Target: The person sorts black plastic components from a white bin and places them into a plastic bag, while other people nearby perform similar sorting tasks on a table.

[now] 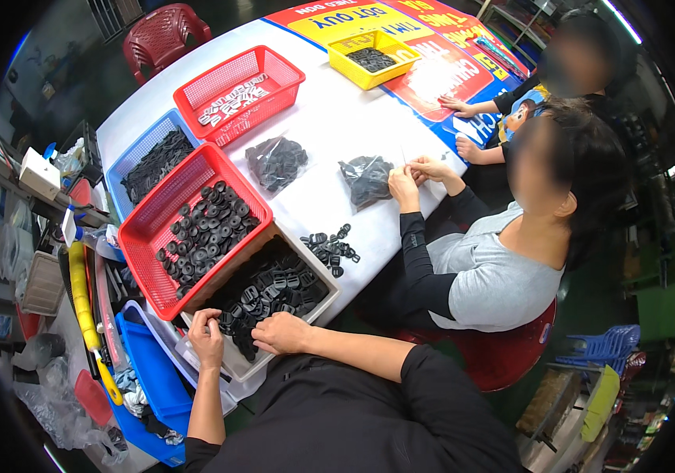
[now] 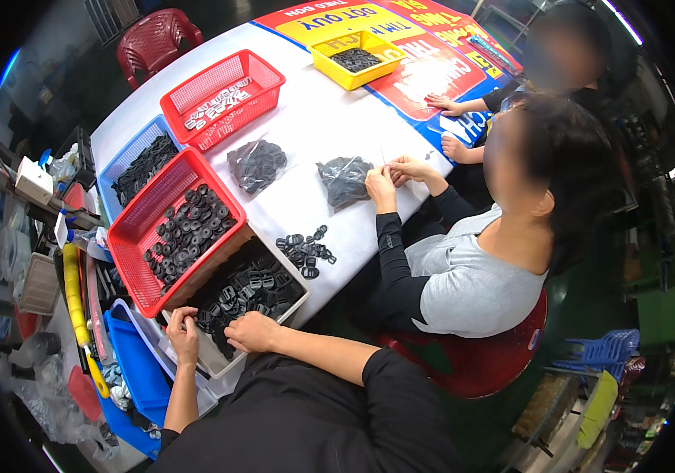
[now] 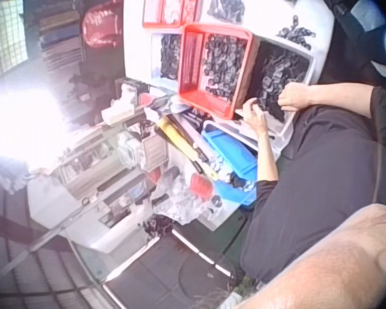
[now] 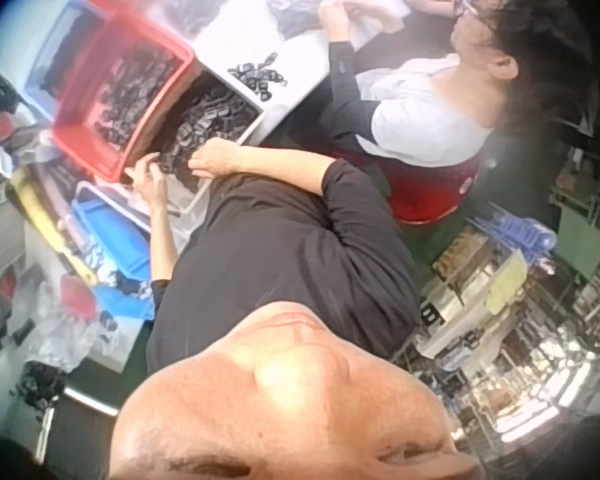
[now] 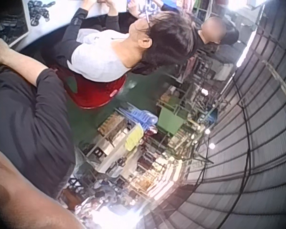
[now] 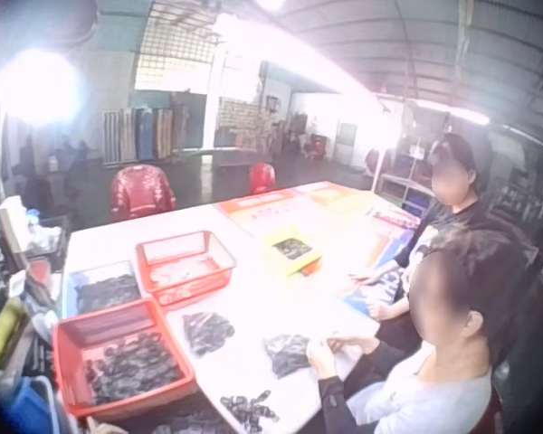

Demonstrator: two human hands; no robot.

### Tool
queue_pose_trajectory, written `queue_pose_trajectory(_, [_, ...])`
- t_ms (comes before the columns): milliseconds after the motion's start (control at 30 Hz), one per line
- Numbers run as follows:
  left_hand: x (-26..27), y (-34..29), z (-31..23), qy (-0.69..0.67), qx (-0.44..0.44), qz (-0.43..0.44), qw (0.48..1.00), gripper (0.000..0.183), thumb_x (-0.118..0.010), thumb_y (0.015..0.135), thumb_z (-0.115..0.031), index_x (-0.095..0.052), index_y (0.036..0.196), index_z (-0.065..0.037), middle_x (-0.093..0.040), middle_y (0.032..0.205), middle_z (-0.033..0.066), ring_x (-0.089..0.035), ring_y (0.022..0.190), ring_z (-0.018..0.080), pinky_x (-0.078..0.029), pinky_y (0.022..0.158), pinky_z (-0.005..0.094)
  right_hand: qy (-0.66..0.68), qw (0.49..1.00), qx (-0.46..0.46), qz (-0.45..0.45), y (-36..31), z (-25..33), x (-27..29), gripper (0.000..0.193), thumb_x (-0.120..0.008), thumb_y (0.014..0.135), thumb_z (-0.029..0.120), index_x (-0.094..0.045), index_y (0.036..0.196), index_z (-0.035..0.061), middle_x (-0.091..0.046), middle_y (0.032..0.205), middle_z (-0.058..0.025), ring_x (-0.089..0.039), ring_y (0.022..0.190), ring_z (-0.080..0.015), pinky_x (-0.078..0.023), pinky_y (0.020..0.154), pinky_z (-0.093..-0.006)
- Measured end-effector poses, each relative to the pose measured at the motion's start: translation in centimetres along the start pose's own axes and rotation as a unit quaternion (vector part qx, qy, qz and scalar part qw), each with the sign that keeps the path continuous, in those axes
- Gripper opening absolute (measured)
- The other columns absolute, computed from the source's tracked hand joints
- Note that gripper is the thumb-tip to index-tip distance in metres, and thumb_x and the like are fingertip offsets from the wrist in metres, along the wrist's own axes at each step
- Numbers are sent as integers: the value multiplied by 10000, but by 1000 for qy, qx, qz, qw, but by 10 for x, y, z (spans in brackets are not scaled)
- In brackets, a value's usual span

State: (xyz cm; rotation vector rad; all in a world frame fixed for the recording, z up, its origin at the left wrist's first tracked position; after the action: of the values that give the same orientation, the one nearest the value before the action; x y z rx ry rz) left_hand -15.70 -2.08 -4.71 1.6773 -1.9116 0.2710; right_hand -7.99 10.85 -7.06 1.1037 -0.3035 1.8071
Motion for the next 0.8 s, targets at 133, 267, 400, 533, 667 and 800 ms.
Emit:
queue_pose_trajectory(133, [3,0,-1,-2,5,-3,1000,174,-468,788,76,-629,832,22,-609,792,85,-578,654,154,-456,602,265,8,999,-22,38,4,-3,-7,242,-600,855,301,-554,796,71,-610,735,-91,-642,713,-274,-513,624,-395])
queue_pose_trajectory(267, [2,1,-3,-9,5,-7,1000,180,-461,796,83,-627,834,22,-602,784,82,-577,652,148,-455,597,261,9,999,-27,42,3,-6,-6,254,-592,860,308,-561,805,61,-623,747,-105,-647,710,-288,-523,612,-401])
queue_pose_trajectory(400, [4,1,-4,-14,9,-14,1000,180,-460,802,80,-628,835,22,-598,781,78,-571,654,143,-450,591,257,16,998,-31,47,4,-5,-5,254,-592,859,302,-563,811,55,-623,749,-112,-646,709,-297,-523,610,-408])
queue_pose_trajectory(533, [4,0,-1,-15,9,-18,1000,180,-459,802,78,-628,834,23,-596,779,79,-567,652,143,-447,587,259,22,998,-29,47,4,-4,-2,253,-592,858,298,-561,812,50,-622,744,-118,-644,707,-305,-522,607,-415])
queue_pose_trajectory(667, [3,0,-2,-15,11,-18,1000,180,-458,801,76,-627,833,24,-596,775,81,-563,648,143,-444,588,260,22,998,-32,51,5,-4,-1,252,-599,851,299,-566,816,51,-628,749,-121,-645,697,-312,-521,603,-422])
queue_pose_trajectory(800, [1,0,1,-6,7,-3,1000,167,-464,823,64,-624,852,23,-596,786,60,-574,661,124,-453,610,243,23,998,-36,49,4,-6,-5,254,-611,840,306,-583,824,54,-644,769,-122,-650,691,-314,-524,598,-425])
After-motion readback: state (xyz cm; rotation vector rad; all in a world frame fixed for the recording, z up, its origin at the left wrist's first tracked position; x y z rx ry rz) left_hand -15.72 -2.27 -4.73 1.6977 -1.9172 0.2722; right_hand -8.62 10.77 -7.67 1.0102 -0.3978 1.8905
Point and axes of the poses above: each hand's wrist, its own y-axis towards the middle knuckle, its own x-axis out of the back of the hand, z = x × y, the point moved 9 cm from there along y, towards the middle knuckle
